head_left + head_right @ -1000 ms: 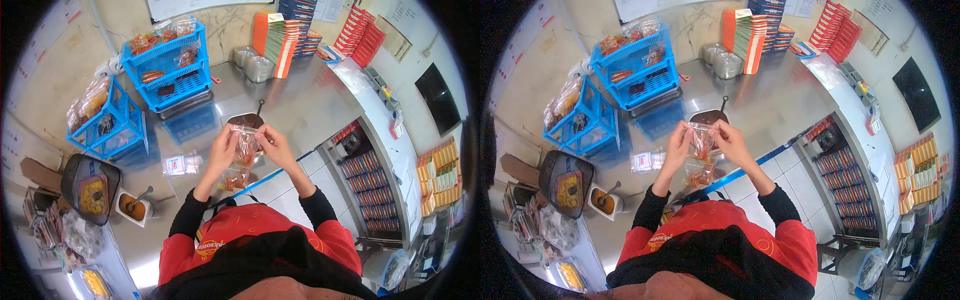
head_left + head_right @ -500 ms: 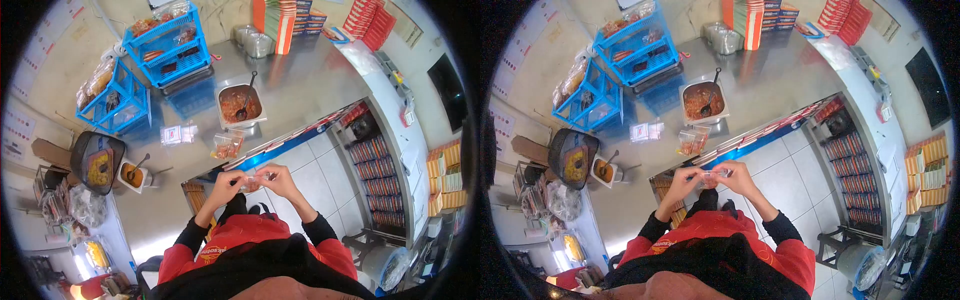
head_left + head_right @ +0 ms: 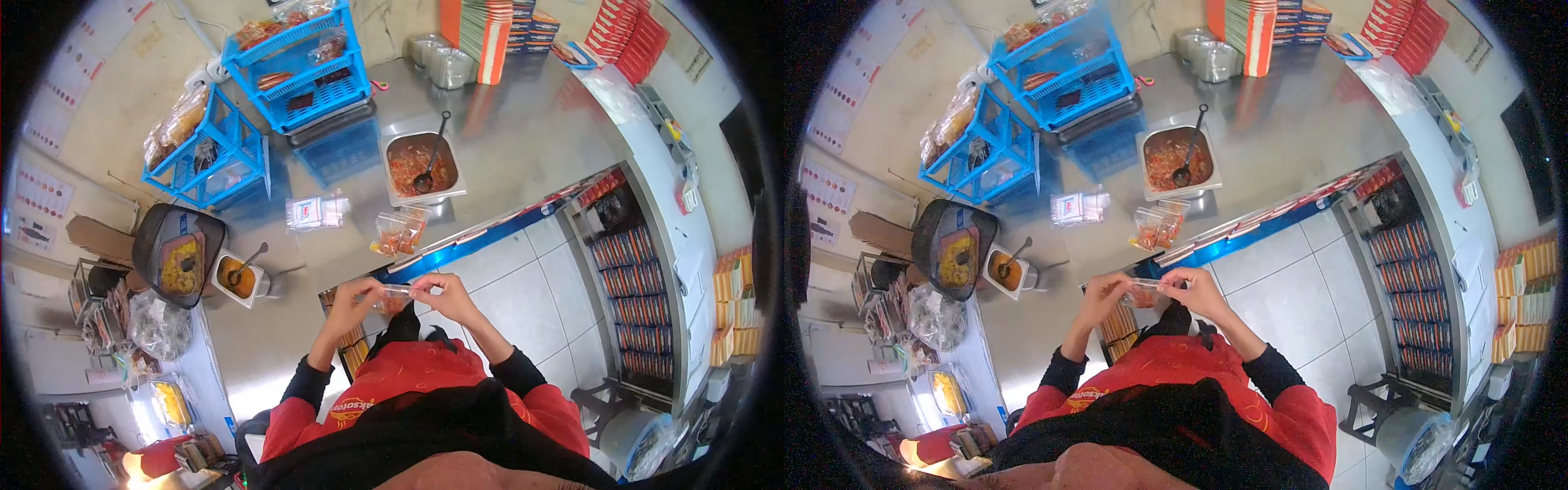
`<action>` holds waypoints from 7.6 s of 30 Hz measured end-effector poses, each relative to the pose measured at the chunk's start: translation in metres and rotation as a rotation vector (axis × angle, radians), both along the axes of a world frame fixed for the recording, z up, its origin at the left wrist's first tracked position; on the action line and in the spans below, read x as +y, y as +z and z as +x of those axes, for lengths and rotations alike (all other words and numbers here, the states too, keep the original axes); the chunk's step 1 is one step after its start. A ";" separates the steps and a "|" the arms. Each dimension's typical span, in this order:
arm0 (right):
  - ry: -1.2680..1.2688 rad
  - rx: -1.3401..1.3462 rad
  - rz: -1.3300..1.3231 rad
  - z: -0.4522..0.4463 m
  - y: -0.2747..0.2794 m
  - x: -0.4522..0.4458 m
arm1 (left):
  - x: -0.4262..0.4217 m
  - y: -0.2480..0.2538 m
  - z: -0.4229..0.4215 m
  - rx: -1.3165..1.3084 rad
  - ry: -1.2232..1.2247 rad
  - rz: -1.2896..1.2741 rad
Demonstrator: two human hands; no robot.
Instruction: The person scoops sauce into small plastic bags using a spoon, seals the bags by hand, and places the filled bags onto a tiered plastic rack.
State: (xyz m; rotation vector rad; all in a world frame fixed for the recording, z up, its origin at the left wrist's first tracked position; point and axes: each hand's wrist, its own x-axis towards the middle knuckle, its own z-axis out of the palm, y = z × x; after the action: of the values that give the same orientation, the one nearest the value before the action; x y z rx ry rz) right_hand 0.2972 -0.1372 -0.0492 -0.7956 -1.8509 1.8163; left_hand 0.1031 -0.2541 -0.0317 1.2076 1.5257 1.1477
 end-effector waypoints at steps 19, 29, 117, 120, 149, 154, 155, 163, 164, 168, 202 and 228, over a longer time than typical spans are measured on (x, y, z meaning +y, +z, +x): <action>-0.260 -0.100 0.485 -0.123 -0.003 0.037 | 0.158 -0.064 -0.150 1.383 0.012 -0.119; -0.200 -0.170 0.385 -0.149 0.003 0.039 | 0.165 -0.052 -0.164 1.142 -0.123 -0.093; 0.210 0.096 -0.321 -0.169 0.024 0.112 | 0.117 0.074 -0.147 0.554 -0.339 0.532; -0.129 0.409 0.282 -0.178 0.044 0.095 | 0.121 0.063 -0.162 0.313 -0.372 0.417; 0.097 -0.209 -0.263 -0.103 0.025 0.304 | 0.135 -0.010 -0.099 -0.834 -0.293 -0.307; 0.341 -0.466 0.360 -0.087 0.044 0.235 | 0.131 -0.019 -0.077 -0.622 -0.170 -0.177; 0.257 -0.339 0.617 -0.083 0.038 0.231 | 0.131 -0.025 -0.070 -0.626 -0.171 -0.182; 0.447 -0.144 0.718 -0.074 0.045 0.210 | 0.142 -0.050 -0.056 -0.967 0.193 -0.197; 0.447 -0.144 0.712 -0.068 0.051 0.208 | 0.141 -0.055 -0.060 -0.967 0.195 -0.203; 0.376 -0.172 0.599 -0.048 0.067 0.206 | 0.145 -0.065 -0.067 -0.992 0.154 -0.180; -0.955 0.333 -0.601 -0.036 -0.007 0.140 | 0.176 -0.037 -0.081 -0.657 0.060 -0.081; -0.382 -0.063 0.604 -0.066 0.126 0.214 | 0.272 0.018 -0.060 0.595 0.068 0.462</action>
State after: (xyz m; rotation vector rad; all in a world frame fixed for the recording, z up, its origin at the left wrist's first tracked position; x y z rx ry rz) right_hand 0.2314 0.0765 0.0772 -0.8920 -1.9628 0.9351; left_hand 0.0426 0.0179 -0.0140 1.9518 1.7906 1.3000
